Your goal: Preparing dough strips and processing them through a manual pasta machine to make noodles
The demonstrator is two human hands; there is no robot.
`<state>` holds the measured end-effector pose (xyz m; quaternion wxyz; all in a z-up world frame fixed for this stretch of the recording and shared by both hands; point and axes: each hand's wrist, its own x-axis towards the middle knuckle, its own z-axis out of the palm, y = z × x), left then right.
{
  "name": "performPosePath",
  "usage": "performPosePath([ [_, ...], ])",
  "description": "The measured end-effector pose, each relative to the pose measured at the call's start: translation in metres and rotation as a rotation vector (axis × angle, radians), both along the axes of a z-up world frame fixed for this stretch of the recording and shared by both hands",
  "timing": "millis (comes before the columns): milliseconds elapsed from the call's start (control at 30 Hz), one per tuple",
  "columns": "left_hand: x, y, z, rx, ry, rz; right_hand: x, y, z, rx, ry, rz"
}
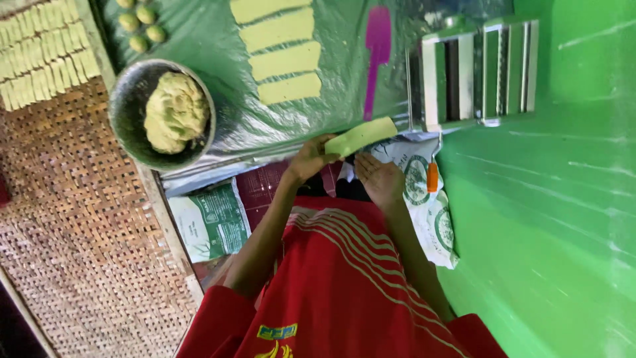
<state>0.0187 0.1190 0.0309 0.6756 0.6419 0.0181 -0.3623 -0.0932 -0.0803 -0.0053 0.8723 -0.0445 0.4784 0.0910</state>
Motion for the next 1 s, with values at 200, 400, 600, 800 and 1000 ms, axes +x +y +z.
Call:
performPosePath([
  [200, 0.014, 0.034, 0.004, 0.134, 0.002, -0.253, 0.032, 0.025, -0.013, 0.013, -0.115, -0.078],
  [400, 0.033, 0.086, 0.026, -0.057, -0.049, -0.145, 0.064, 0.053, 0.02, -0.278, -0.118, 0.091],
  [600, 0.065, 0.126, 0.025, -0.018, -0.162, 0.108, 0.108, 0.081, 0.004, -0.696, -0.198, 0.263],
  [800, 0.068, 0.129, -0.043, 0.273, -0.233, 0.145, 0.146, 0.088, -0.016, -1.356, -0.354, 0.608],
  [1000, 0.066, 0.122, -0.055, 0.521, -0.187, 0.252, 0.161, 0.09, -0.005, -1.613, -0.376, 0.689],
])
